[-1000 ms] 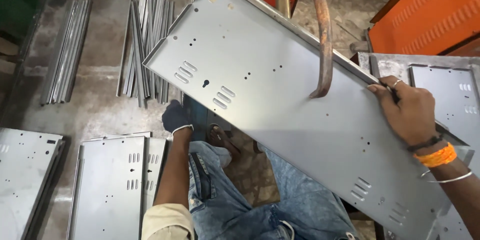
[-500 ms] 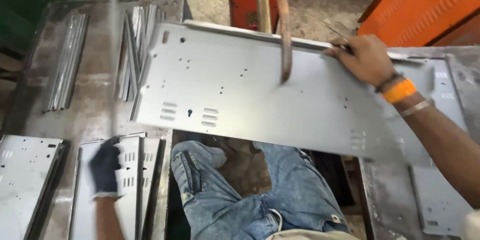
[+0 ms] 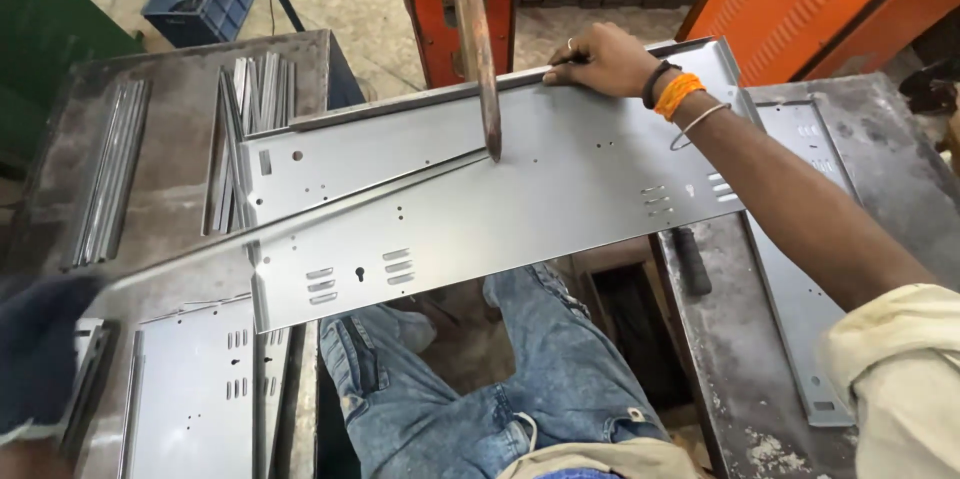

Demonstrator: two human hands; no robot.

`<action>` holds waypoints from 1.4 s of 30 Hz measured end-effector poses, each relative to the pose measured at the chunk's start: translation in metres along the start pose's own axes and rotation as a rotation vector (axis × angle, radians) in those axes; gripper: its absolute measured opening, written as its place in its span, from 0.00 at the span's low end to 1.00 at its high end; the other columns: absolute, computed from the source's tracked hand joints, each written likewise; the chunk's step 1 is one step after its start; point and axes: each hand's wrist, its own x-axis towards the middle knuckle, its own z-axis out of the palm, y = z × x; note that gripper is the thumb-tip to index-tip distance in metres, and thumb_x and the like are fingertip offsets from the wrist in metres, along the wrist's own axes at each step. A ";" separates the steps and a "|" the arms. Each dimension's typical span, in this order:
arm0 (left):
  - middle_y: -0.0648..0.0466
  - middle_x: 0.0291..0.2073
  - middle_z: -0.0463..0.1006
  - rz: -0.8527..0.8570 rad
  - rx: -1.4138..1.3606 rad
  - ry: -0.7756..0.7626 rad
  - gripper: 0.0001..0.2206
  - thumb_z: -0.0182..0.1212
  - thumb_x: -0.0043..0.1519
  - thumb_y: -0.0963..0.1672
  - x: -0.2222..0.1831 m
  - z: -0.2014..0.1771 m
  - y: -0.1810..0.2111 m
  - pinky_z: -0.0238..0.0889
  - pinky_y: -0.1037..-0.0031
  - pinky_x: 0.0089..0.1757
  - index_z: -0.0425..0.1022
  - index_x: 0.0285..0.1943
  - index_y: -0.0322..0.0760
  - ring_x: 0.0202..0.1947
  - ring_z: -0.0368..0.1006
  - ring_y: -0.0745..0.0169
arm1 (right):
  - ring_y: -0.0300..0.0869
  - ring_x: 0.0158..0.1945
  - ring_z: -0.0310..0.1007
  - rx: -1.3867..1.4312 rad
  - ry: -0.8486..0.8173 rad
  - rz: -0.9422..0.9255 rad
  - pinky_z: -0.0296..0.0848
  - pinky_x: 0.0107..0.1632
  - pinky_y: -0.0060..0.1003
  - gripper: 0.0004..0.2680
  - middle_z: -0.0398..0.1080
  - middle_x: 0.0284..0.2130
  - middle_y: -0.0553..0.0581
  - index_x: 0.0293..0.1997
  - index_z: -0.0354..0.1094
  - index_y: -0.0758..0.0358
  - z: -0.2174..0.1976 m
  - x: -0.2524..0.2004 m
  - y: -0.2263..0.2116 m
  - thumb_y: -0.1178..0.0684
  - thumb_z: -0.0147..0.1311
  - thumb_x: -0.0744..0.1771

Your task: Welding metal rails onto a flat metal panel using a spot welding machine.

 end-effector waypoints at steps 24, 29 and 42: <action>0.45 0.32 0.80 0.266 0.319 0.230 0.15 0.70 0.53 0.53 0.153 0.157 0.166 0.67 0.54 0.39 0.81 0.37 0.42 0.37 0.77 0.43 | 0.51 0.31 0.74 -0.015 -0.008 0.042 0.69 0.35 0.44 0.14 0.77 0.30 0.63 0.47 0.80 0.60 0.004 -0.013 -0.006 0.40 0.64 0.66; 0.42 0.46 0.82 0.060 -0.180 -0.290 0.11 0.62 0.66 0.46 0.160 0.167 0.094 0.69 0.59 0.47 0.82 0.51 0.37 0.46 0.78 0.42 | 0.53 0.41 0.79 0.101 0.118 -0.140 0.74 0.44 0.45 0.10 0.79 0.40 0.63 0.49 0.78 0.62 0.014 -0.022 0.002 0.47 0.59 0.69; 0.44 0.43 0.83 -0.078 -0.397 -0.193 0.11 0.65 0.64 0.43 0.156 0.163 0.111 0.71 0.67 0.46 0.80 0.52 0.34 0.43 0.81 0.53 | 0.54 0.35 0.78 -0.026 0.138 -0.024 0.74 0.40 0.45 0.10 0.78 0.34 0.64 0.46 0.79 0.62 0.012 -0.020 -0.021 0.47 0.62 0.68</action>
